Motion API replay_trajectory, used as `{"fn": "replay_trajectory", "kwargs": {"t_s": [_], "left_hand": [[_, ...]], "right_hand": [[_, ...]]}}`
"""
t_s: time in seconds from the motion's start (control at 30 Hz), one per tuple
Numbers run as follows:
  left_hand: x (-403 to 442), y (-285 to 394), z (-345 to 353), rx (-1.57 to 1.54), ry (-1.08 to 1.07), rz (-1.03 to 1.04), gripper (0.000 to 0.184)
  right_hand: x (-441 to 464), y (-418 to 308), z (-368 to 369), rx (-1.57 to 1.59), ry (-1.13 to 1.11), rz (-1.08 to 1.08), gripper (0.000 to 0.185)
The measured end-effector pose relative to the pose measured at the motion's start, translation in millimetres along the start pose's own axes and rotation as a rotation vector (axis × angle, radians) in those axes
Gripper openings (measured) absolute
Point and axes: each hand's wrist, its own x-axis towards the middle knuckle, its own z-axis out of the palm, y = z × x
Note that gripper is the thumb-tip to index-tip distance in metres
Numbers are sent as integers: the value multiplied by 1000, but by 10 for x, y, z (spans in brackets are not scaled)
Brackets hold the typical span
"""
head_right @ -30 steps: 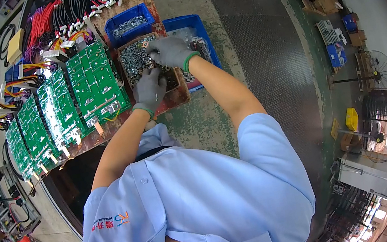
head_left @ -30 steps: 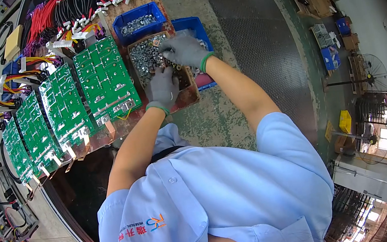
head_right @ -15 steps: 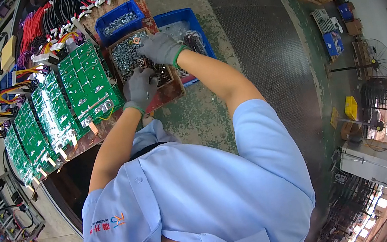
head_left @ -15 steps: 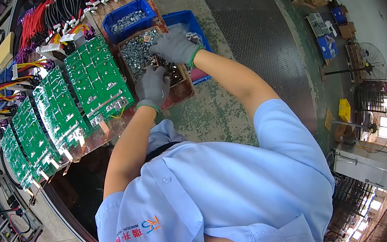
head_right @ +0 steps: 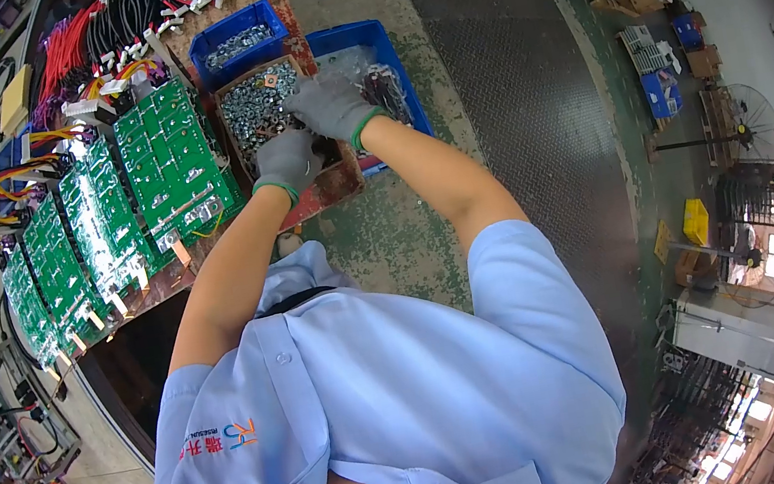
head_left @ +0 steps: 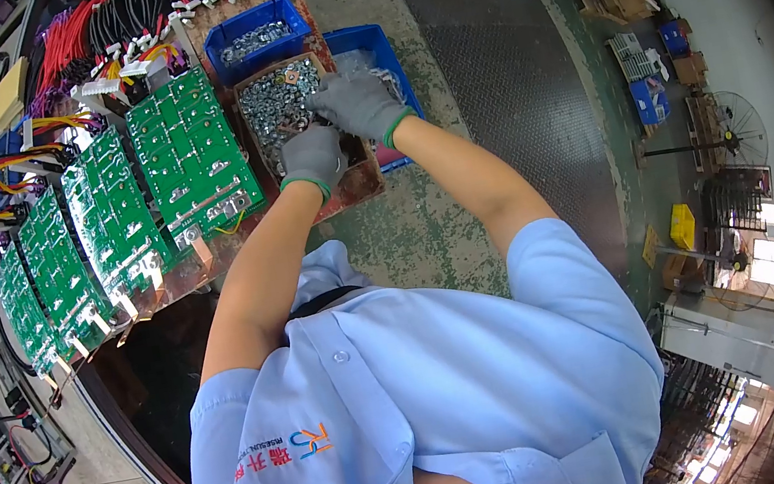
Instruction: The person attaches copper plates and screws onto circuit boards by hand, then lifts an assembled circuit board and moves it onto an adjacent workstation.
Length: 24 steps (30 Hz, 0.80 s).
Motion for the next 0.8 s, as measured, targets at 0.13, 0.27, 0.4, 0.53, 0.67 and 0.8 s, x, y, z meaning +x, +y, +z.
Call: {"fn": "replay_trajectory", "kwargs": {"t_s": [0.13, 0.27, 0.4, 0.53, 0.67, 0.8], "left_hand": [[-64, -8, 53, -55, 96, 18, 30], [-101, 4, 33, -14, 148, 79, 29], [6, -50, 122, 18, 119, 164, 29], [-79, -3, 100, -45, 152, 93, 29], [-222, 2, 63, -206, 308, 118, 25], [-470, 14, 123, -357, 370, 152, 24]], "right_hand": [[10, -5, 37, 72, 20, 15, 23], [-22, -35, -107, 122, 6, -9, 25], [24, 26, 3, 140, 34, -6, 24], [58, 17, -13, 156, 25, -7, 24], [36, -43, -60, 89, 10, 4, 23], [81, -129, -180, -23, -104, -43, 23]]}}
